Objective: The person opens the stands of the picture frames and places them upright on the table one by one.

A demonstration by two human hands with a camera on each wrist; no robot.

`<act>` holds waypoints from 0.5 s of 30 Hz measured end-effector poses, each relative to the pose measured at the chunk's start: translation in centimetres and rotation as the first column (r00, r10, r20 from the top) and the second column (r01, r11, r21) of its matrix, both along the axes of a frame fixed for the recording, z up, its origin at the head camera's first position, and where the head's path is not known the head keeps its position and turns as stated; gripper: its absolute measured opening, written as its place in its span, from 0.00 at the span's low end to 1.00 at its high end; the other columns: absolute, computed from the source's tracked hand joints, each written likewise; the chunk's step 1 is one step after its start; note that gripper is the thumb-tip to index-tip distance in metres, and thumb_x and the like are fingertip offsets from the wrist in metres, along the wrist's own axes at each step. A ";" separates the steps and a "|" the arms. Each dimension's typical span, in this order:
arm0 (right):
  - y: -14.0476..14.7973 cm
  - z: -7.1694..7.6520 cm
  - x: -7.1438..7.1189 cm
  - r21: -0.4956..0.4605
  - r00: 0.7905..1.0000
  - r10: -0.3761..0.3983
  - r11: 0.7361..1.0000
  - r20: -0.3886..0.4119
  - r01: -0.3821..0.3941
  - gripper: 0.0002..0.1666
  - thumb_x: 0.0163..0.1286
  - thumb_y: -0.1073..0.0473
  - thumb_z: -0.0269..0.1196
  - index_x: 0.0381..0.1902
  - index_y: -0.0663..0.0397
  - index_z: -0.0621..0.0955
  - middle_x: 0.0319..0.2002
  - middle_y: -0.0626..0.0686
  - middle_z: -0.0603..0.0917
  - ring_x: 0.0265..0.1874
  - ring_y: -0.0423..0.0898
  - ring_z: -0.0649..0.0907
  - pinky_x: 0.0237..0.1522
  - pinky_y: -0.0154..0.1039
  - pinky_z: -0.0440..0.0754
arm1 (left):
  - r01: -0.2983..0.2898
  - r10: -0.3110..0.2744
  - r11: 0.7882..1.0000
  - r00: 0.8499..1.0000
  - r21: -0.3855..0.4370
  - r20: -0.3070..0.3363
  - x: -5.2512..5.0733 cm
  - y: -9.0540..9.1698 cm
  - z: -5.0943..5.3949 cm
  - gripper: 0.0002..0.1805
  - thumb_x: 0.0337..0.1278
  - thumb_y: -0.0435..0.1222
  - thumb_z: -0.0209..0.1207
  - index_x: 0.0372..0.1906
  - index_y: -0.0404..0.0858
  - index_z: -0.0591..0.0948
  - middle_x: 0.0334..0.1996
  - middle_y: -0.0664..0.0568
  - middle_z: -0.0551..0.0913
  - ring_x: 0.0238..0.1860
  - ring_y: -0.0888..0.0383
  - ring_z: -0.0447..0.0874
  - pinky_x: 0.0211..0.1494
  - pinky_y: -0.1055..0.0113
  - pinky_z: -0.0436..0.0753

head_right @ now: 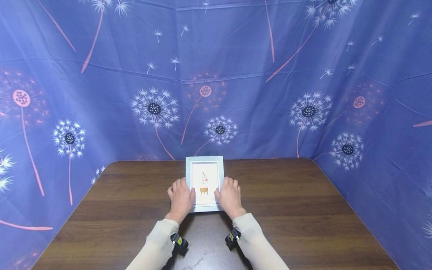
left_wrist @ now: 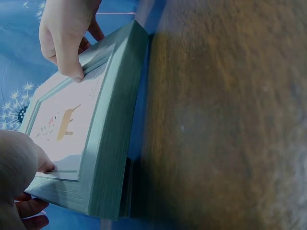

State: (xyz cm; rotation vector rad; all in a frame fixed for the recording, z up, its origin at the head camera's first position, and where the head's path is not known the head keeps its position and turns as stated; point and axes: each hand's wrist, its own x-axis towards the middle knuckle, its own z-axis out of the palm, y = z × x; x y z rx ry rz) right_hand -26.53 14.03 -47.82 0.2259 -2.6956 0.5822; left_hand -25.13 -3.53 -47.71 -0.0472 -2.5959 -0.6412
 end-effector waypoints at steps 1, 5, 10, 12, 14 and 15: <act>0.0 0.0 0.0 -0.005 1.000 -0.001 1.000 -0.002 0.001 0.26 0.63 0.56 0.66 0.49 0.72 0.72 0.40 0.64 0.77 0.41 0.58 0.72 0.41 0.51 0.73 | 0.003 -0.003 1.000 1.000 0.008 -0.003 0.0 0.0 0.0 0.28 0.63 0.35 0.62 0.60 0.22 0.69 0.52 0.32 0.73 0.58 0.39 0.68 0.61 0.41 0.62; -0.1 -0.1 0.1 -0.009 1.000 -0.003 1.000 -0.018 0.003 0.27 0.64 0.57 0.66 0.50 0.73 0.72 0.41 0.64 0.78 0.40 0.57 0.73 0.40 0.50 0.74 | 0.013 -0.013 0.999 1.000 0.047 -0.016 0.1 -0.1 0.0 0.28 0.62 0.35 0.62 0.61 0.22 0.69 0.52 0.32 0.73 0.57 0.39 0.68 0.61 0.42 0.62; -0.1 -0.1 0.3 -0.011 0.999 0.000 1.000 -0.046 -0.001 0.28 0.64 0.57 0.67 0.51 0.74 0.72 0.41 0.64 0.78 0.41 0.58 0.74 0.40 0.50 0.74 | 0.022 -0.019 0.997 0.999 0.076 -0.037 0.3 -0.1 0.0 0.28 0.63 0.34 0.62 0.61 0.22 0.68 0.52 0.33 0.73 0.57 0.39 0.68 0.61 0.42 0.62; -0.1 -0.1 0.3 -0.011 0.998 0.002 1.000 -0.058 -0.003 0.28 0.63 0.57 0.67 0.51 0.74 0.71 0.41 0.65 0.78 0.41 0.58 0.74 0.40 0.51 0.74 | 0.023 -0.019 0.996 0.999 0.087 -0.045 0.4 -0.1 0.0 0.28 0.63 0.34 0.62 0.61 0.22 0.68 0.52 0.33 0.73 0.57 0.40 0.68 0.60 0.43 0.62; -0.1 -0.1 0.4 -0.011 0.998 0.004 1.000 -0.068 -0.005 0.28 0.64 0.57 0.67 0.52 0.74 0.71 0.42 0.65 0.78 0.42 0.59 0.74 0.41 0.51 0.75 | 0.026 -0.021 0.995 0.998 0.098 -0.052 0.4 -0.1 -0.1 0.29 0.63 0.34 0.62 0.62 0.23 0.67 0.52 0.33 0.73 0.57 0.40 0.68 0.61 0.43 0.62; -0.1 -0.1 0.5 -0.012 0.997 0.005 1.000 -0.071 -0.005 0.28 0.64 0.57 0.67 0.52 0.74 0.71 0.43 0.66 0.78 0.42 0.59 0.74 0.42 0.51 0.75 | 0.028 -0.022 0.994 0.998 0.102 -0.056 0.5 -0.1 -0.1 0.29 0.63 0.34 0.62 0.62 0.23 0.67 0.52 0.33 0.73 0.57 0.40 0.68 0.61 0.43 0.62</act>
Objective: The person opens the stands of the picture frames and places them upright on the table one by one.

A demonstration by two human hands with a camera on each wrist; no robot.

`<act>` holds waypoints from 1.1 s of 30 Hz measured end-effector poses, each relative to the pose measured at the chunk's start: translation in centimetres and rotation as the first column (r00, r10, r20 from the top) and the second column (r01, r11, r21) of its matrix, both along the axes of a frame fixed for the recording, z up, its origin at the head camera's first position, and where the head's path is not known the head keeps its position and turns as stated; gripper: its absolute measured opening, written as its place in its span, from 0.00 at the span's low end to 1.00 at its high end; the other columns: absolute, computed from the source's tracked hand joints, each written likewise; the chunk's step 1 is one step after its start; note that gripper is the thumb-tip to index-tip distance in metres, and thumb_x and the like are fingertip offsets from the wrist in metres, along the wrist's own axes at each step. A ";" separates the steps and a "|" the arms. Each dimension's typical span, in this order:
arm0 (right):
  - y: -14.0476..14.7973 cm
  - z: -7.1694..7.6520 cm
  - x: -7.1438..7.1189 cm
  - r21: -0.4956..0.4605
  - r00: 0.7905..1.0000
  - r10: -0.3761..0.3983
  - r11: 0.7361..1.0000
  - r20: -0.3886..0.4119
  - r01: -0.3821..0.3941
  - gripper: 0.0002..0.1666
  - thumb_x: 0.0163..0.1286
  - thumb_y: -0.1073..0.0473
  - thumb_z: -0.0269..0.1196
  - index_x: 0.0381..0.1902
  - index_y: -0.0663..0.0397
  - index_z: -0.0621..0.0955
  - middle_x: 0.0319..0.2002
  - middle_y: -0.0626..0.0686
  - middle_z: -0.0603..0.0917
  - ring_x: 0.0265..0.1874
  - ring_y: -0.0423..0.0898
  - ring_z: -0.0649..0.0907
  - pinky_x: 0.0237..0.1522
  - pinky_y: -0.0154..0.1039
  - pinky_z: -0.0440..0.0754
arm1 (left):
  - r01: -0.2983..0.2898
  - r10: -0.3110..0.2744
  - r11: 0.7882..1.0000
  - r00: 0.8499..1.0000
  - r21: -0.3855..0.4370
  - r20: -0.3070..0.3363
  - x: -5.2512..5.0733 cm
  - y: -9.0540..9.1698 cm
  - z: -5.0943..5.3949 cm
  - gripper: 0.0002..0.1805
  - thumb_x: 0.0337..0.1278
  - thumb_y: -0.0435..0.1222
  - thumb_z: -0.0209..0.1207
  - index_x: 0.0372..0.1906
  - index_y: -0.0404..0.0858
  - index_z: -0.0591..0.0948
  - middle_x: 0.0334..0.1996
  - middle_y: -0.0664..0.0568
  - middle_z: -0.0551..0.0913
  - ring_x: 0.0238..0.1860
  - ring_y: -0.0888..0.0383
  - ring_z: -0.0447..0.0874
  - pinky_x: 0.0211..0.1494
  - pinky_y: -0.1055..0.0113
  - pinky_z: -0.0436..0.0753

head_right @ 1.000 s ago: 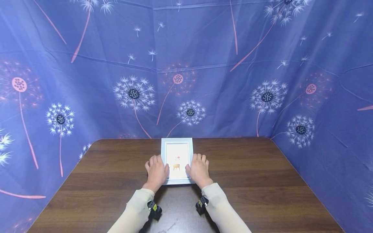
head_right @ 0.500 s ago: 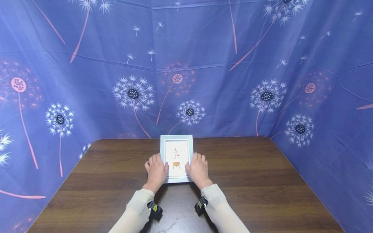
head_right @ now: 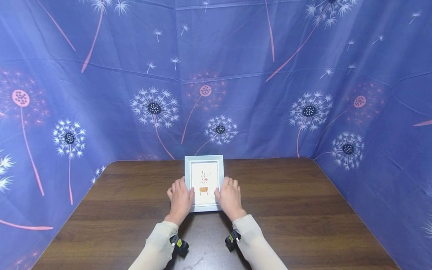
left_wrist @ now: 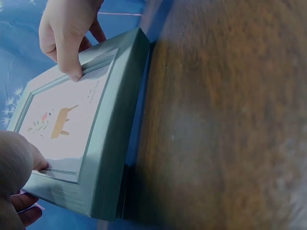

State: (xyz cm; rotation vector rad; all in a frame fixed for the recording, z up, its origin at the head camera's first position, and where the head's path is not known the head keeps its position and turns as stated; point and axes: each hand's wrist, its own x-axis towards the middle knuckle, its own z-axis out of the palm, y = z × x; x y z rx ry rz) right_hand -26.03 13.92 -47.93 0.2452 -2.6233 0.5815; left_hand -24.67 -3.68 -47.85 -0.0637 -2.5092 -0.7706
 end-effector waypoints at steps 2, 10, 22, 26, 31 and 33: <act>0.0 0.0 0.1 -0.001 1.000 0.001 1.000 -0.009 -0.001 0.28 0.64 0.58 0.67 0.52 0.74 0.71 0.44 0.66 0.78 0.42 0.58 0.74 0.42 0.51 0.75 | 0.002 -0.002 1.000 1.000 0.006 -0.016 0.0 0.0 -0.1 0.29 0.62 0.34 0.63 0.62 0.23 0.67 0.52 0.34 0.73 0.56 0.40 0.68 0.61 0.43 0.62; 0.0 0.2 0.7 0.002 0.996 0.018 1.000 -0.088 -0.018 0.27 0.63 0.59 0.67 0.50 0.75 0.72 0.41 0.66 0.78 0.39 0.58 0.74 0.39 0.50 0.75 | 0.014 -0.011 1.000 0.993 0.024 -0.121 0.3 -0.1 -0.9 0.28 0.59 0.32 0.64 0.60 0.23 0.68 0.50 0.35 0.72 0.54 0.41 0.69 0.58 0.45 0.63; -0.1 -0.2 1.0 -0.065 0.989 0.022 0.997 -0.144 -0.032 0.27 0.61 0.61 0.69 0.50 0.76 0.72 0.42 0.68 0.78 0.39 0.60 0.75 0.41 0.53 0.76 | 0.019 -0.005 0.998 0.977 0.064 -0.211 0.8 0.1 -1.2 0.29 0.55 0.29 0.65 0.59 0.22 0.68 0.50 0.35 0.72 0.53 0.41 0.70 0.56 0.44 0.63; -0.2 -0.2 1.1 -0.084 0.988 0.021 0.996 -0.153 -0.034 0.27 0.61 0.61 0.68 0.50 0.76 0.72 0.43 0.68 0.78 0.39 0.60 0.75 0.42 0.54 0.76 | 0.020 -0.003 0.997 0.979 0.079 -0.205 0.9 0.1 -1.2 0.29 0.56 0.29 0.65 0.60 0.22 0.68 0.50 0.35 0.72 0.54 0.40 0.69 0.56 0.44 0.63; -0.3 -0.2 1.3 -0.104 0.990 0.019 0.994 -0.143 -0.034 0.27 0.60 0.62 0.68 0.50 0.76 0.72 0.44 0.68 0.78 0.40 0.61 0.75 0.43 0.54 0.76 | 0.014 0.005 0.996 0.979 0.091 -0.205 0.9 0.1 -1.3 0.29 0.56 0.29 0.65 0.60 0.23 0.68 0.50 0.35 0.72 0.54 0.40 0.70 0.57 0.44 0.63; -0.3 -0.3 1.2 -0.119 0.991 0.019 0.992 -0.135 -0.036 0.27 0.60 0.62 0.68 0.50 0.76 0.72 0.44 0.68 0.78 0.41 0.61 0.76 0.44 0.55 0.76 | 0.016 0.006 0.995 0.976 0.096 -0.220 0.9 0.1 -1.3 0.29 0.55 0.29 0.66 0.60 0.23 0.69 0.50 0.35 0.72 0.54 0.40 0.70 0.56 0.45 0.64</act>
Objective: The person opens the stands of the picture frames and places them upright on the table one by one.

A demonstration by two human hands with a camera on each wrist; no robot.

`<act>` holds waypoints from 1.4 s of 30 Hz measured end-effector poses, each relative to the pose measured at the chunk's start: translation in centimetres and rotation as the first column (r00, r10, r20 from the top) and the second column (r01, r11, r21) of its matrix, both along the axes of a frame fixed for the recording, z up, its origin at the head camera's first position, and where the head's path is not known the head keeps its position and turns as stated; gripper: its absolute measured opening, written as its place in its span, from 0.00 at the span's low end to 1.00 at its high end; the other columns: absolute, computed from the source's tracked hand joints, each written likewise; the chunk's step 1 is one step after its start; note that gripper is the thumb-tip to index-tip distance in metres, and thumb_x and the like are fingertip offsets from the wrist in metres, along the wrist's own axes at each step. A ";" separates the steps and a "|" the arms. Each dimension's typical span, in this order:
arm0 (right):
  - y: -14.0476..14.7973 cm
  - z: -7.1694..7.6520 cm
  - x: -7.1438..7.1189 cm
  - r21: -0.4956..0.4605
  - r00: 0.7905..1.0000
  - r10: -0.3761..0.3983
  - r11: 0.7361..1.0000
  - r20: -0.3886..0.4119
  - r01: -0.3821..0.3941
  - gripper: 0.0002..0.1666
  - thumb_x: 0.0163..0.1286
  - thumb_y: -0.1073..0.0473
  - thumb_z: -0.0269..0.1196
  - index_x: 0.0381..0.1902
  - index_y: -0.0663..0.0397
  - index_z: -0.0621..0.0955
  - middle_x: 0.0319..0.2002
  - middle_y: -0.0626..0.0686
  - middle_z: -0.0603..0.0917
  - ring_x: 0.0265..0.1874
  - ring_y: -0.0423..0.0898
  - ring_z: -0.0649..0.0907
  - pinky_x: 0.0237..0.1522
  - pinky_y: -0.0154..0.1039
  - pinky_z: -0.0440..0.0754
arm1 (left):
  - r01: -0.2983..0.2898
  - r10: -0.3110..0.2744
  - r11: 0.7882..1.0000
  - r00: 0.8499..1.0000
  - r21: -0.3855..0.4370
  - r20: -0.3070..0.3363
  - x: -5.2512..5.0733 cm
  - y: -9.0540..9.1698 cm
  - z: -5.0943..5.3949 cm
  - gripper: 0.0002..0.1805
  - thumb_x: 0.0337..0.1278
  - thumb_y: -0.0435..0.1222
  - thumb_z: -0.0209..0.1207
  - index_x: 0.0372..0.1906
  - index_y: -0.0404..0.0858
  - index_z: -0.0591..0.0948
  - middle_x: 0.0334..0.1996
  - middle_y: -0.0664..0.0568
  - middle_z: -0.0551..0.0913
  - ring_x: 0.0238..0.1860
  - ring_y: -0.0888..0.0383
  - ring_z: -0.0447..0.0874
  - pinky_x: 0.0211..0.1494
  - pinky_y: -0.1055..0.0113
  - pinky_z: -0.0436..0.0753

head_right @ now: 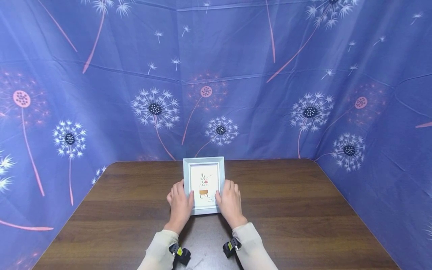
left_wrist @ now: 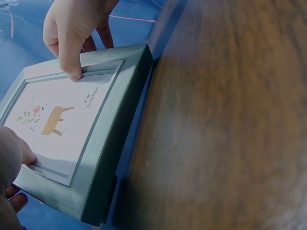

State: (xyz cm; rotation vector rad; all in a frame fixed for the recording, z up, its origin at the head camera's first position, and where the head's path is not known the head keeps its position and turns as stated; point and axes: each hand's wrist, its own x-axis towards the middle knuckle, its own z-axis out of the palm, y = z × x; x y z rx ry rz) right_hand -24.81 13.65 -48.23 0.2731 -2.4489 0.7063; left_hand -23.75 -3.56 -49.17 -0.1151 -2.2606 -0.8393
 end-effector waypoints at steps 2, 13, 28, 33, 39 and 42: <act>0.1 -0.1 -0.1 -0.018 1.000 0.004 1.000 0.007 -0.004 0.27 0.61 0.62 0.68 0.51 0.76 0.72 0.44 0.68 0.78 0.42 0.62 0.76 0.45 0.55 0.76 | 0.005 -0.005 1.000 1.000 0.007 -0.015 0.0 0.0 0.1 0.29 0.55 0.29 0.66 0.59 0.23 0.69 0.50 0.36 0.72 0.53 0.40 0.70 0.55 0.45 0.64; 0.4 -0.1 -0.2 -0.177 0.994 0.088 0.981 0.058 -0.077 0.26 0.63 0.65 0.67 0.53 0.74 0.70 0.47 0.70 0.76 0.47 0.65 0.80 0.49 0.58 0.80 | 0.069 -0.076 0.991 0.995 0.113 0.061 0.3 -0.4 1.1 0.28 0.56 0.27 0.65 0.60 0.24 0.70 0.52 0.35 0.73 0.55 0.39 0.73 0.56 0.45 0.72; 1.1 1.8 0.2 -0.434 0.966 0.212 0.891 0.146 -0.130 0.21 0.61 0.70 0.65 0.51 0.67 0.73 0.43 0.62 0.79 0.39 0.54 0.80 0.41 0.44 0.81 | 0.216 -0.295 0.889 0.945 0.405 0.145 0.7 -1.7 2.7 0.27 0.59 0.24 0.61 0.64 0.28 0.69 0.55 0.38 0.72 0.54 0.42 0.79 0.55 0.55 0.80; 1.6 1.9 0.1 -0.471 0.952 0.244 0.872 0.183 -0.133 0.20 0.61 0.71 0.65 0.51 0.66 0.73 0.43 0.62 0.80 0.39 0.55 0.81 0.44 0.47 0.80 | 0.251 -0.333 0.863 0.935 0.439 0.120 0.8 -2.2 2.8 0.29 0.53 0.22 0.63 0.62 0.28 0.71 0.52 0.39 0.74 0.52 0.43 0.79 0.47 0.58 0.82; 2.1 2.1 0.2 -0.510 0.933 0.281 0.850 0.225 -0.133 0.21 0.61 0.73 0.63 0.53 0.66 0.74 0.43 0.60 0.79 0.43 0.55 0.79 0.48 0.47 0.78 | 0.281 -0.404 0.795 0.906 0.538 0.123 0.5 -2.8 2.6 0.29 0.51 0.19 0.63 0.62 0.28 0.73 0.52 0.37 0.75 0.51 0.41 0.78 0.44 0.66 0.81; 2.4 2.3 0.2 -0.536 0.921 0.304 0.834 0.245 -0.133 0.22 0.61 0.74 0.62 0.54 0.65 0.74 0.44 0.60 0.79 0.44 0.54 0.79 0.47 0.44 0.77 | 0.287 -0.442 0.751 0.887 0.595 0.131 0.4 -3.1 2.5 0.30 0.50 0.17 0.61 0.62 0.28 0.73 0.53 0.36 0.75 0.52 0.40 0.78 0.45 0.66 0.81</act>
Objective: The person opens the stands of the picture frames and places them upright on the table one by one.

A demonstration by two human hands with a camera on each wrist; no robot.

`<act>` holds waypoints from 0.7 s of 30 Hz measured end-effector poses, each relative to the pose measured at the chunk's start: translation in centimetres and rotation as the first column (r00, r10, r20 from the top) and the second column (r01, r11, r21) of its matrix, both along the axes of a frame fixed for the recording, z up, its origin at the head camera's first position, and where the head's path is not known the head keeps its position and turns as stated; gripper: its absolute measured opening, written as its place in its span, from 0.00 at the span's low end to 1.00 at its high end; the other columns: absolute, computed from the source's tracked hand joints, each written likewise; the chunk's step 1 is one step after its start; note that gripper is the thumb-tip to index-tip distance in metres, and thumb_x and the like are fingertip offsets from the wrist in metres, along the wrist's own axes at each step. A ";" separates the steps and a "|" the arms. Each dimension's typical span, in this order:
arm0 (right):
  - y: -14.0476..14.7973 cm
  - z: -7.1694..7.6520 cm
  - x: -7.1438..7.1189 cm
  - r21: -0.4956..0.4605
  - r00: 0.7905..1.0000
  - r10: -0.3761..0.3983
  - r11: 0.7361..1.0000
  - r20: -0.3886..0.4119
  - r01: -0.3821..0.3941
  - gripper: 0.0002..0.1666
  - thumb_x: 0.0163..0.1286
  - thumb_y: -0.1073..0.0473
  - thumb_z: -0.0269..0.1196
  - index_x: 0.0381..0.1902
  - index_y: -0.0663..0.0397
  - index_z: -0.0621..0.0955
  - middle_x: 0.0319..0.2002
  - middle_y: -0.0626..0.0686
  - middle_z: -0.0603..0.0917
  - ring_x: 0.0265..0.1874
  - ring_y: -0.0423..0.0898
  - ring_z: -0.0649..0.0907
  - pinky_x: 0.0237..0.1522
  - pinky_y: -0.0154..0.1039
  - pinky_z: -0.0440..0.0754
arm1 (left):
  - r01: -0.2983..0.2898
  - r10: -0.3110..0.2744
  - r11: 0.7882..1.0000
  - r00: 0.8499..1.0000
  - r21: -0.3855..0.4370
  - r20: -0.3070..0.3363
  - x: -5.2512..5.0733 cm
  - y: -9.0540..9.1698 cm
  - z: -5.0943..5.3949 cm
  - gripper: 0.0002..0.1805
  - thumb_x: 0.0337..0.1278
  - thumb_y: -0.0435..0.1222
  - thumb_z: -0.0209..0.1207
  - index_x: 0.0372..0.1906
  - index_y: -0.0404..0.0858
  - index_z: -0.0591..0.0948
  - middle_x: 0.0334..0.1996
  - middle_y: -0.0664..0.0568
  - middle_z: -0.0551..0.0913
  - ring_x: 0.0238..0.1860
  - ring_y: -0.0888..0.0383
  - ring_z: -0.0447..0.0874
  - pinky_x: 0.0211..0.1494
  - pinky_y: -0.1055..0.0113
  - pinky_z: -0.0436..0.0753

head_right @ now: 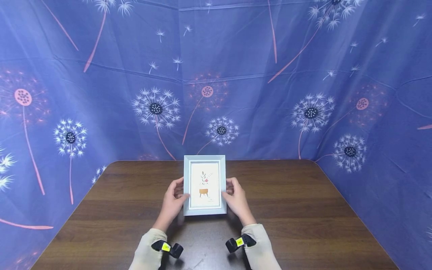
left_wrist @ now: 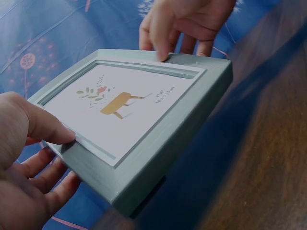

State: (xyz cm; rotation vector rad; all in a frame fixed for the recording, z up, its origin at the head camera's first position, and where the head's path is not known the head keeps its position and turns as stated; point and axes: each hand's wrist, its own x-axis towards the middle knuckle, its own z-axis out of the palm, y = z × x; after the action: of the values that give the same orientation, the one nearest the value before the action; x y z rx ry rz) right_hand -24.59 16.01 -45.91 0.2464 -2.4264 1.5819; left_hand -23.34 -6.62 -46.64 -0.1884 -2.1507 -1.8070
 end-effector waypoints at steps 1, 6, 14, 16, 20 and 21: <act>0.0 0.6 0.4 -0.011 1.000 0.011 1.000 0.005 -0.011 0.22 0.61 0.75 0.62 0.54 0.66 0.74 0.44 0.61 0.79 0.44 0.55 0.78 0.46 0.43 0.76 | 0.014 -0.014 1.000 1.000 0.023 0.012 0.0 -0.1 0.0 0.30 0.50 0.17 0.61 0.62 0.28 0.73 0.53 0.36 0.76 0.52 0.40 0.77 0.46 0.66 0.81; 0.2 1.1 0.6 -0.119 0.998 0.058 0.991 0.026 -0.055 0.24 0.59 0.77 0.62 0.54 0.69 0.74 0.44 0.63 0.78 0.39 0.53 0.80 0.39 0.38 0.76 | 0.064 -0.070 0.991 0.996 0.116 0.046 0.0 -0.5 0.1 0.32 0.49 0.15 0.59 0.64 0.28 0.72 0.56 0.34 0.76 0.54 0.40 0.77 0.49 0.64 0.81; 0.9 1.0 0.1 -0.273 0.993 0.098 0.959 0.065 -0.077 0.27 0.58 0.77 0.63 0.57 0.67 0.75 0.44 0.64 0.78 0.35 0.47 0.82 0.31 0.38 0.82 | 0.138 -0.160 0.963 0.984 0.230 0.077 0.0 -1.2 0.3 0.34 0.47 0.14 0.59 0.65 0.27 0.71 0.58 0.33 0.74 0.55 0.40 0.78 0.49 0.68 0.82; 1.1 1.1 0.1 -0.296 0.992 0.100 0.952 0.075 -0.074 0.28 0.58 0.77 0.64 0.58 0.67 0.74 0.44 0.64 0.78 0.35 0.47 0.83 0.32 0.39 0.82 | 0.155 -0.183 0.953 0.979 0.261 0.088 -0.1 -1.4 0.4 0.35 0.45 0.13 0.59 0.65 0.27 0.71 0.58 0.33 0.74 0.55 0.42 0.78 0.49 0.67 0.82; 1.3 1.3 0.1 -0.337 0.991 0.111 0.938 0.076 -0.079 0.29 0.58 0.78 0.63 0.60 0.68 0.74 0.45 0.64 0.78 0.36 0.45 0.82 0.32 0.38 0.82 | 0.178 -0.217 0.936 0.971 0.305 0.098 -0.2 -1.6 0.4 0.37 0.44 0.12 0.58 0.66 0.27 0.70 0.59 0.33 0.74 0.55 0.44 0.80 0.51 0.65 0.83; 1.3 1.4 0.2 -0.349 0.991 0.115 0.934 0.070 -0.083 0.30 0.58 0.78 0.63 0.60 0.68 0.74 0.45 0.64 0.78 0.35 0.45 0.82 0.32 0.38 0.82 | 0.186 -0.226 0.930 0.970 0.316 0.093 -0.2 -1.7 0.4 0.38 0.43 0.11 0.58 0.66 0.27 0.70 0.59 0.32 0.74 0.55 0.44 0.80 0.52 0.64 0.83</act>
State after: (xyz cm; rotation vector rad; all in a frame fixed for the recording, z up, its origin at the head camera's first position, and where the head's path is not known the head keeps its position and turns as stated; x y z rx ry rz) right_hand -24.43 17.35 -44.49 0.2410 -2.1737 2.0689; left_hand -23.54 -8.29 -46.25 -0.2374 -1.9585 -2.3030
